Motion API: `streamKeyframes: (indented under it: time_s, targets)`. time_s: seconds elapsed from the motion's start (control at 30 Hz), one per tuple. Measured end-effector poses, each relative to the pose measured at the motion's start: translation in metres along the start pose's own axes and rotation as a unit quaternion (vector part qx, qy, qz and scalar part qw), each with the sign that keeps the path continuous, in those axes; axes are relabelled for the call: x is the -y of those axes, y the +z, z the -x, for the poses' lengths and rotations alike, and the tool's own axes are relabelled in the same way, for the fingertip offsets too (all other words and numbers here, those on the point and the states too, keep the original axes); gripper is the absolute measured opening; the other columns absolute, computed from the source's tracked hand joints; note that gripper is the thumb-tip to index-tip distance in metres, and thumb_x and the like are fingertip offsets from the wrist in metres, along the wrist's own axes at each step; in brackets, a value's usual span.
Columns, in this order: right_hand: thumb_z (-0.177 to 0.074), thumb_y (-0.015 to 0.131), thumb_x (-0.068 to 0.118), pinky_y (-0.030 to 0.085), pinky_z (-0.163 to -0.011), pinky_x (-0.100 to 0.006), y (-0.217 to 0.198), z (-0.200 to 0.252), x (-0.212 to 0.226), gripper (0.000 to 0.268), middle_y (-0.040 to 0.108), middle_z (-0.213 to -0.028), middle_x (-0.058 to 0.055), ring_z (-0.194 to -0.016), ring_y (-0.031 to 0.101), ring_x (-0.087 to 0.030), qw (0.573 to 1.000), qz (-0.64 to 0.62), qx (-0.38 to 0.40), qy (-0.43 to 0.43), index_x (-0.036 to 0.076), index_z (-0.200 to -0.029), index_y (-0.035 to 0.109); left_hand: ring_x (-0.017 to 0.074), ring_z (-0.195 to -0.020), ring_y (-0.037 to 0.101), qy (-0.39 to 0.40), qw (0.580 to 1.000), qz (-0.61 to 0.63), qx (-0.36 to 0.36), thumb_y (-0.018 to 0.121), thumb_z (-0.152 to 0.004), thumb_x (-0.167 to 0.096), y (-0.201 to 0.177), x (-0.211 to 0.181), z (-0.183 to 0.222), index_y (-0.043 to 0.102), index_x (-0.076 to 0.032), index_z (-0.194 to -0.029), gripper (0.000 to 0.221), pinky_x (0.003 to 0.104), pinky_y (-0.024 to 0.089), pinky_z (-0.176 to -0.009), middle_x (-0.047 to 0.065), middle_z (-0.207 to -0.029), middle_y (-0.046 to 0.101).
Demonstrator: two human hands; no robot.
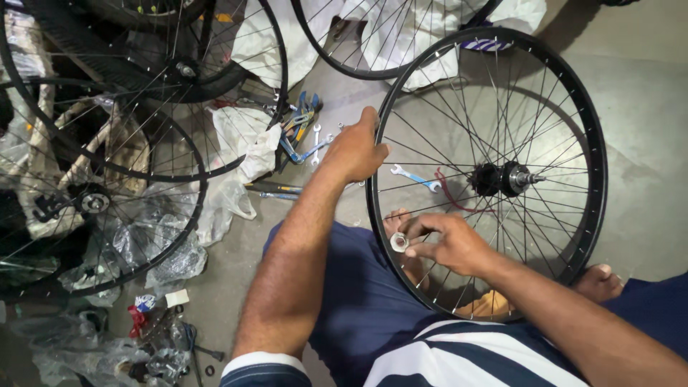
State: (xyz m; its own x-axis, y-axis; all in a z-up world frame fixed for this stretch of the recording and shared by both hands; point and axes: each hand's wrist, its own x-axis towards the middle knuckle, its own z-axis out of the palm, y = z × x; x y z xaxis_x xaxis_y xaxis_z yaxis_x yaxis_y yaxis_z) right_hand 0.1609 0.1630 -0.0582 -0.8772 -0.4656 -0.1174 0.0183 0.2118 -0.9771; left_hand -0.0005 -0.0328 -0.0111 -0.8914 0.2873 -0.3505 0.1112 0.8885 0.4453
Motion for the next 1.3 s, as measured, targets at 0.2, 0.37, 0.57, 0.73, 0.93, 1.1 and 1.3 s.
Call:
streamKeyframes:
  time_s: [0.2, 0.37, 0.57, 0.73, 0.93, 1.1, 1.3]
  targets:
    - [-0.077, 0.084, 0.017, 0.053, -0.084, -0.045, 0.027, -0.016, 0.013, 0.046, 0.073, -0.09, -0.012, -0.091, 0.071, -0.031, 0.954, 0.267, 0.046, 0.127, 0.017, -0.121, 0.069, 0.0508, -0.101, 0.067, 0.029, 0.997, 0.036, -0.067, 0.075, -0.085, -0.031, 0.003, -0.013, 0.001, 0.033, 0.003, -0.136, 0.074, 0.055, 0.051, -0.09, 0.034, -0.103, 0.068]
    - [-0.081, 0.086, 0.013, 0.055, -0.087, -0.046, -0.004, -0.005, -0.019, 0.032, 0.076, -0.104, -0.013, -0.101, 0.072, -0.031, 0.988, -0.005, 0.028, -0.155, 0.011, -0.111, 0.076, 0.0513, -0.104, 0.066, -0.008, 1.0, 0.005, -0.005, 0.063, -0.093, -0.027, -0.003, -0.018, 0.003, 0.032, -0.01, -0.153, 0.07, 0.057, 0.049, -0.094, 0.033, -0.103, 0.071]
    - [-0.076, 0.085, 0.017, 0.055, -0.088, -0.041, 0.03, -0.018, -0.003, 0.042, 0.071, -0.098, -0.01, -0.096, 0.069, -0.027, 0.97, 0.202, 0.026, 0.137, 0.009, -0.113, 0.067, 0.0515, -0.103, 0.066, -0.027, 1.0, 0.001, 0.004, 0.061, -0.09, -0.023, -0.004, -0.025, 0.001, 0.031, -0.012, -0.155, 0.072, 0.057, 0.049, -0.093, 0.033, -0.103, 0.07]
    - [-0.078, 0.086, 0.011, 0.055, -0.085, -0.043, -0.001, -0.007, -0.026, 0.035, 0.073, -0.102, -0.012, -0.096, 0.07, -0.028, 0.982, 0.009, 0.008, -0.189, 0.007, -0.111, 0.072, 0.0508, -0.102, 0.066, -0.017, 1.0, 0.01, -0.005, 0.062, -0.09, -0.023, -0.002, -0.02, 0.001, 0.031, -0.011, -0.155, 0.073, 0.056, 0.049, -0.093, 0.033, -0.102, 0.07]
    - [-0.067, 0.09, 0.022, 0.057, -0.077, -0.039, 0.017, -0.015, -0.005, 0.045, 0.072, -0.087, -0.01, -0.083, 0.072, -0.025, 0.991, 0.099, 0.024, 0.086, 0.003, -0.1, 0.066, 0.0509, -0.103, 0.066, -0.017, 1.0, -0.013, 0.01, 0.059, -0.087, -0.019, -0.004, -0.026, 0.0, 0.03, -0.009, -0.155, 0.075, 0.056, 0.049, -0.094, 0.033, -0.105, 0.069]
    - [-0.072, 0.077, 0.019, 0.054, -0.079, -0.038, 0.012, 0.008, 0.006, 0.049, 0.071, -0.099, -0.012, -0.086, 0.068, -0.026, 0.995, 0.085, 0.013, 0.057, 0.009, -0.119, 0.068, 0.0499, -0.106, 0.066, -0.005, 0.999, -0.024, 0.032, 0.059, -0.087, -0.02, 0.003, -0.029, -0.009, 0.026, -0.008, -0.157, 0.078, 0.054, 0.049, -0.098, 0.033, -0.108, 0.069]
    - [-0.087, 0.072, 0.022, 0.052, -0.092, -0.035, -0.013, 0.015, -0.016, 0.023, 0.077, -0.101, -0.005, -0.102, 0.072, -0.02, 0.999, -0.042, -0.004, 0.03, 0.008, -0.104, 0.08, 0.0475, -0.112, 0.065, 0.013, 0.998, -0.036, 0.049, 0.06, -0.087, -0.02, 0.016, -0.046, -0.023, 0.027, -0.01, -0.158, 0.079, 0.051, 0.049, -0.099, 0.033, -0.117, 0.067]
